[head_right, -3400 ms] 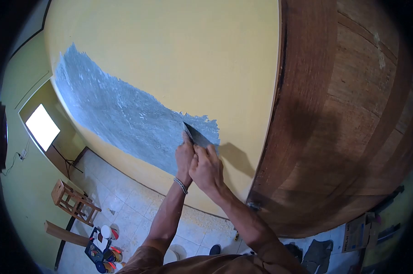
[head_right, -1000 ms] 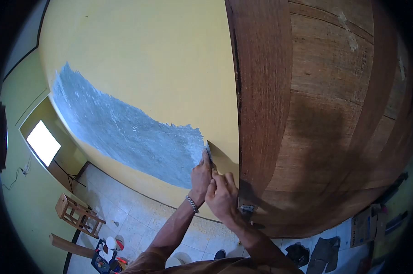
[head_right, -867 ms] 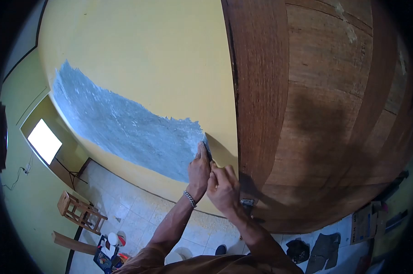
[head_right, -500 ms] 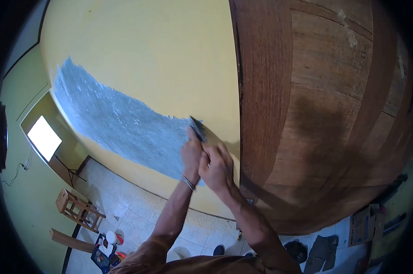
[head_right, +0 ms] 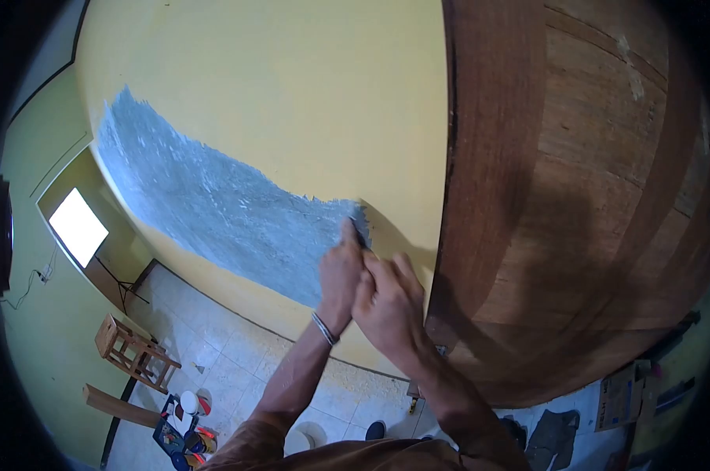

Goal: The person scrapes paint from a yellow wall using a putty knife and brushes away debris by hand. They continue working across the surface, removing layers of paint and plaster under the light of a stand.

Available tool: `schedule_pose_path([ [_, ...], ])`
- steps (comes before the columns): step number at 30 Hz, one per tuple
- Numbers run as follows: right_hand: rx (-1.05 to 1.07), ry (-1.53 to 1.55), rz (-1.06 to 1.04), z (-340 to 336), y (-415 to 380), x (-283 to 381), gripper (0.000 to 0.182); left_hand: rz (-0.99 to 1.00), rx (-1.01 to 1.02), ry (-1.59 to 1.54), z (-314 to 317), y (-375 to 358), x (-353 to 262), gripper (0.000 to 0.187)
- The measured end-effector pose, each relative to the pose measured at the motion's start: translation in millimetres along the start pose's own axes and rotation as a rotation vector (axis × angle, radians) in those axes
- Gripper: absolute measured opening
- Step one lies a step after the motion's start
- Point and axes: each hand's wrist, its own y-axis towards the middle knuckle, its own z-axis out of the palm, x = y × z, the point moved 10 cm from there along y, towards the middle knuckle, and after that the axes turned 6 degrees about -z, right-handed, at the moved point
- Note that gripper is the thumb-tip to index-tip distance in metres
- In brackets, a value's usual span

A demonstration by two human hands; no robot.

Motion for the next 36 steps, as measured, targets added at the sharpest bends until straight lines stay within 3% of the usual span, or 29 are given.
schedule_pose_path([
  [3, -0.039, -0.051, 0.051, 1, 2, -5, 0.019, -0.059, 0.162, -0.092, 21, 11, 1, 0.061],
  [7, 0.04, -0.002, -0.001, 23, 9, -13, 0.02, -0.145, 0.165, -0.107, 9, 14, 12, 0.059],
  [10, -0.012, 0.036, -0.029, -9, -10, -11, 0.017, -0.04, -0.014, -0.086, 3, 18, -4, 0.057],
  [15, 0.002, 0.042, -0.004, 35, 31, -21, 0.015, -0.185, -0.06, -0.061, -13, 42, 23, 0.038],
  [19, 0.058, 0.03, 0.008, 18, 10, -3, 0.018, -0.041, -0.056, -0.029, -11, 6, 2, 0.059],
  [24, 0.047, -0.005, 0.036, 34, 26, -13, 0.014, -0.147, 0.098, -0.114, -3, 36, 22, 0.058],
  [27, 0.084, -0.023, 0.048, 11, 0, -8, 0.014, -0.141, 0.129, -0.111, 9, 15, 14, 0.06],
  [29, 0.061, -0.039, 0.037, 5, -3, -9, 0.014, -0.042, -0.047, -0.032, 6, -11, -13, 0.049],
  [32, -0.019, -0.049, 0.026, 12, -6, -24, 0.02, -0.063, 0.006, -0.081, 14, 11, -2, 0.054],
  [34, 0.006, 0.055, -0.038, 27, 10, -25, 0.02, -0.243, 0.195, -0.123, 7, 28, 20, 0.064],
  [36, 0.025, 0.065, -0.033, 22, 5, -16, 0.02, -0.208, 0.19, -0.117, 4, 13, 13, 0.064],
])
